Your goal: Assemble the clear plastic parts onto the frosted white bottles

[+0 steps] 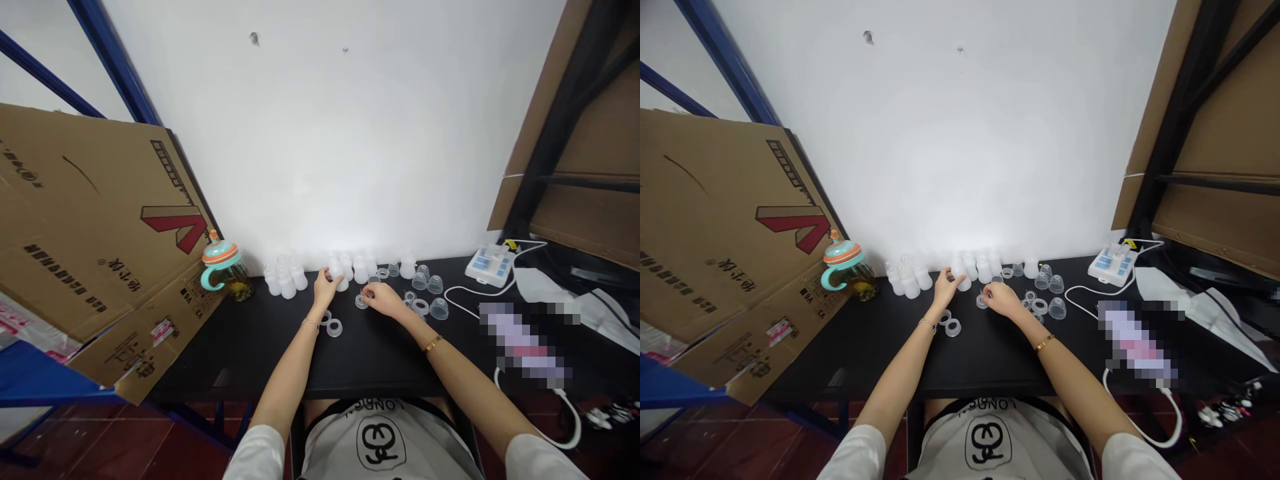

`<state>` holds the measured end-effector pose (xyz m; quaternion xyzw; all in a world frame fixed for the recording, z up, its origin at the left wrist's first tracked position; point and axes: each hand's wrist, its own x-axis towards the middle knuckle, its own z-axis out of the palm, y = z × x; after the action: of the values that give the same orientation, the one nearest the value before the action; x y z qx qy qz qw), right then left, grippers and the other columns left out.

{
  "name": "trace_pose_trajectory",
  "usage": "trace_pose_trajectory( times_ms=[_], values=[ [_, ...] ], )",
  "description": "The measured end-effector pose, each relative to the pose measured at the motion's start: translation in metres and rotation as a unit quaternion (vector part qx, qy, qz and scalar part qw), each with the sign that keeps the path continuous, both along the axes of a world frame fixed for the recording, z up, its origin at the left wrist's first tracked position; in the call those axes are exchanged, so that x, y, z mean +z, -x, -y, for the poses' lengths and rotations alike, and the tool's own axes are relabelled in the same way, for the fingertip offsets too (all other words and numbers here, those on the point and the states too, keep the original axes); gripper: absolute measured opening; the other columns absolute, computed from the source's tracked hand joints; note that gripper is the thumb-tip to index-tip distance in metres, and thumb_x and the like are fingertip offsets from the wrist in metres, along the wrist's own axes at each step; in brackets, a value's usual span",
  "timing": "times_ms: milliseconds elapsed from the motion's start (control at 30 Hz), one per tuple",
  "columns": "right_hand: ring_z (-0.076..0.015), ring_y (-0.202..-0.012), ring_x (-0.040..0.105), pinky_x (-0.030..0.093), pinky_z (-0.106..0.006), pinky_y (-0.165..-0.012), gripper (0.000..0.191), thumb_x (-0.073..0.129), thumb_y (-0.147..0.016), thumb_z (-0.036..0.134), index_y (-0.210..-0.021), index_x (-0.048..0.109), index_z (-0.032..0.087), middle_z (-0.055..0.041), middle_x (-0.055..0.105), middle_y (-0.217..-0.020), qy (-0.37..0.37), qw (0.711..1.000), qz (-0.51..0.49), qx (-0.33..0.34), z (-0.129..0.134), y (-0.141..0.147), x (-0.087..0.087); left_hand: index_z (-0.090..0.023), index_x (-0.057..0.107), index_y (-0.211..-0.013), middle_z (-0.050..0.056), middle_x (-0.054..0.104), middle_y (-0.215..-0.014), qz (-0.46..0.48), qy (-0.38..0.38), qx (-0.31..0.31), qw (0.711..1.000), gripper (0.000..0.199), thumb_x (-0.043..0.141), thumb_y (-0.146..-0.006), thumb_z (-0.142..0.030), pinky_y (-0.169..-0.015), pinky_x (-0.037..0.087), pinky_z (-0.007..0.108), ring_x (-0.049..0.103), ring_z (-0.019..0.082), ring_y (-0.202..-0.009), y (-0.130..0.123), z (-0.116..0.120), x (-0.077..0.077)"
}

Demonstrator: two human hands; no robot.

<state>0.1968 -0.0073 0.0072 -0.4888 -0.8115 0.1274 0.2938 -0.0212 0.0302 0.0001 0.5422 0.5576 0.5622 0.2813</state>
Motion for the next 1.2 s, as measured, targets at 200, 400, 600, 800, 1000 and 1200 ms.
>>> trace_pose_trajectory(
  times_ms=[200,400,600,800,1000,1200],
  values=[
    [-0.0201,-0.069,0.067,0.049,-0.027,-0.062,0.012,0.075,-0.074,0.03,-0.079,0.074,0.019,-0.0018,0.072,-0.07,0.108,0.956,-0.274,-0.007,-0.004,-0.003,0.008,-0.017,0.064,-0.11,0.01,0.075,-0.097,0.166,0.0,-0.095,0.982,0.052,0.088,-0.068,-0.036,-0.089,0.051,0.036,0.07,0.026,-0.097,-0.006,0.013,0.015],
    [-0.0182,-0.074,0.071,0.056,-0.023,-0.058,0.011,0.077,-0.076,0.025,-0.082,0.074,0.017,-0.0068,0.077,-0.086,0.242,0.819,-0.52,-0.018,-0.004,-0.01,0.018,-0.016,0.069,-0.11,0.013,0.074,-0.11,0.235,0.039,-0.18,0.954,0.048,0.083,-0.073,-0.044,-0.085,0.052,0.034,0.07,0.027,-0.102,-0.014,0.03,0.029],
    [-0.0172,-0.066,0.073,0.058,-0.023,-0.056,0.007,0.064,-0.088,0.019,-0.083,0.068,0.015,-0.0085,0.076,-0.077,0.366,0.699,-0.614,-0.021,-0.005,-0.015,0.021,-0.016,0.069,-0.106,0.013,0.075,-0.109,0.294,0.096,-0.209,0.928,0.043,0.079,-0.077,-0.046,-0.088,0.054,0.036,0.071,0.028,-0.103,-0.015,0.032,0.033],
    [-0.0172,-0.064,0.074,0.062,-0.024,-0.06,0.013,0.055,-0.095,0.015,-0.09,0.067,0.014,-0.0087,0.077,-0.076,0.401,0.625,-0.67,-0.013,-0.009,-0.016,0.021,-0.015,0.069,-0.109,0.015,0.075,-0.113,0.333,0.136,-0.204,0.911,0.04,0.073,-0.082,-0.044,-0.092,0.056,0.037,0.071,0.028,-0.107,-0.013,0.03,0.034],
    [-0.0188,-0.075,0.077,0.064,-0.025,-0.07,0.017,0.052,-0.094,0.009,-0.095,0.068,0.013,-0.0102,0.078,-0.081,0.379,0.602,-0.703,-0.012,-0.013,-0.017,0.018,-0.014,0.069,-0.112,0.016,0.075,-0.117,0.343,0.146,-0.204,0.905,0.04,0.071,-0.084,-0.042,-0.097,0.055,0.039,0.069,0.03,-0.114,-0.013,0.031,0.036],
    [-0.0179,-0.075,0.076,0.064,-0.024,-0.072,0.016,0.054,-0.095,0.014,-0.091,0.069,0.013,-0.0111,0.078,-0.083,0.383,0.614,-0.69,-0.003,-0.016,-0.019,0.015,-0.015,0.07,-0.111,0.016,0.075,-0.116,0.344,0.146,-0.207,0.904,0.04,0.073,-0.083,-0.043,-0.096,0.056,0.04,0.068,0.031,-0.116,-0.012,0.03,0.034]
  ],
)
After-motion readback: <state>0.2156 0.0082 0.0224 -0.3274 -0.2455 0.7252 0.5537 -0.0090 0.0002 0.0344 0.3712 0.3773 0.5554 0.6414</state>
